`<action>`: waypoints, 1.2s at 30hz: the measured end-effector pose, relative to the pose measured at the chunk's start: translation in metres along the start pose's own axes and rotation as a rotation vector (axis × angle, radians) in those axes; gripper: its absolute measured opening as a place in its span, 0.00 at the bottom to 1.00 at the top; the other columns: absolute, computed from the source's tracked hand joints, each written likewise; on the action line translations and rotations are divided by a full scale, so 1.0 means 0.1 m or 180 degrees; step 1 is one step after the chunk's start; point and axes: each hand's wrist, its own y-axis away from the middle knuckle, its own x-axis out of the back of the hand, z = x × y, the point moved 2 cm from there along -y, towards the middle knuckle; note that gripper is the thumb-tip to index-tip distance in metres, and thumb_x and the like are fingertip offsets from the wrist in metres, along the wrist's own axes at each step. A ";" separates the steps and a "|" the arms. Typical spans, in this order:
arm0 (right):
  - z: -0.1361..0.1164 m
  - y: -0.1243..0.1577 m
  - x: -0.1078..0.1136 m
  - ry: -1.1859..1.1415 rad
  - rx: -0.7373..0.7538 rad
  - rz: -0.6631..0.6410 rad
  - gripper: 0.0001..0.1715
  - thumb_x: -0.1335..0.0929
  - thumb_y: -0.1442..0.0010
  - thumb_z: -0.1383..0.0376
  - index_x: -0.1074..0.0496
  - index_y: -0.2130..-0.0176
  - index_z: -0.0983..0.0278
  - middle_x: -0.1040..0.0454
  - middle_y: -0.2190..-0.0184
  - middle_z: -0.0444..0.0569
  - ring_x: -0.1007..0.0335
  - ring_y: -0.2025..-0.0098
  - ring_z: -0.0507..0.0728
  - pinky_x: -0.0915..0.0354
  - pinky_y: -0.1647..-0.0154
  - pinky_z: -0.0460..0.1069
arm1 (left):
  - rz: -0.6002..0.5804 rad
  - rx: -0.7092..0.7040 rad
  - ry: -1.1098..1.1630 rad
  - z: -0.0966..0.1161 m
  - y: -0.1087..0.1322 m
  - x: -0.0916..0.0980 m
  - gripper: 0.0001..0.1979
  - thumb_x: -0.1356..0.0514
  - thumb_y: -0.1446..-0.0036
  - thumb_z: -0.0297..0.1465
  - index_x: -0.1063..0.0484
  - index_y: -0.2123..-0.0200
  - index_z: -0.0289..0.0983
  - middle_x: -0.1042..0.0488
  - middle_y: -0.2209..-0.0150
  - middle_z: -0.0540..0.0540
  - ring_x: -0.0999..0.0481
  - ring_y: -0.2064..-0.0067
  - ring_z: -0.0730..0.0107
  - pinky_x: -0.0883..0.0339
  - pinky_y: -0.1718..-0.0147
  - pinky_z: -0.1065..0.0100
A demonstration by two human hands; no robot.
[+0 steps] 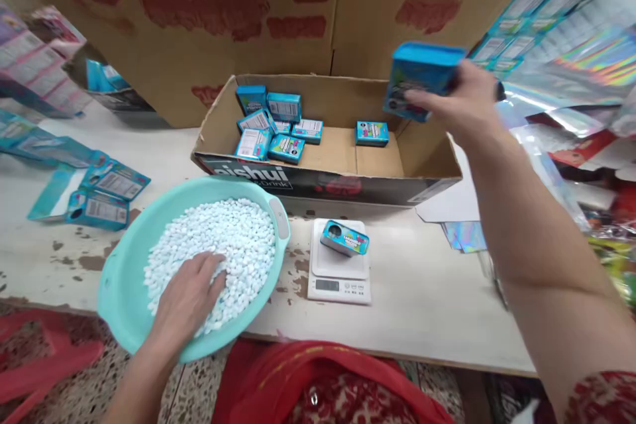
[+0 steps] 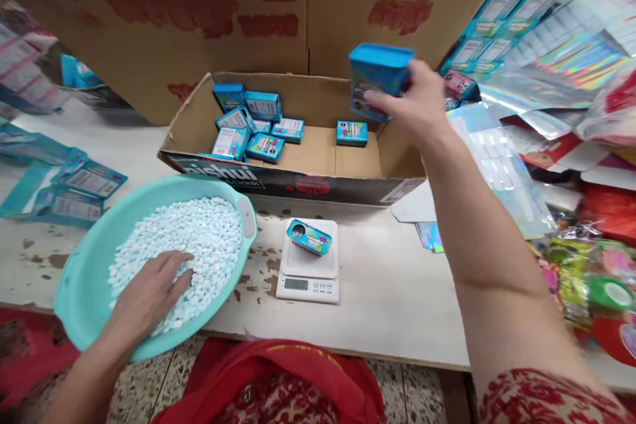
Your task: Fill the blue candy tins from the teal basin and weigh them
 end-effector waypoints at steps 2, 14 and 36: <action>-0.13 0.55 0.30 -0.0732 0.0240 0.0322 0.37 0.29 0.54 0.54 0.30 0.52 0.78 0.23 0.56 0.52 0.28 0.56 0.53 0.37 0.56 0.52 | 0.0003 -0.0029 -0.0054 0.01 0.00 0.02 0.17 0.54 0.36 0.35 0.30 0.54 0.34 0.28 0.55 0.38 0.28 0.57 0.52 0.34 0.58 0.56; 0.42 3.03 0.09 -0.0196 -0.2188 0.0819 0.31 0.24 0.64 0.48 0.29 0.67 0.66 0.27 0.74 0.46 0.33 0.72 0.55 0.33 0.68 0.52 | -0.0139 0.0030 -0.0318 0.08 -0.02 0.05 0.17 0.55 0.36 0.33 0.31 0.53 0.33 0.29 0.55 0.37 0.29 0.58 0.53 0.34 0.60 0.57; 0.58 3.22 -0.10 0.0216 -0.1659 0.1000 0.53 0.29 0.57 0.41 0.40 0.41 0.66 0.36 0.46 0.61 0.31 0.53 0.70 0.32 0.55 0.64 | -0.0076 0.0567 0.0213 -0.07 0.08 -0.13 0.18 0.55 0.37 0.30 0.25 0.56 0.44 0.27 0.52 0.45 0.26 0.52 0.59 0.33 0.54 0.60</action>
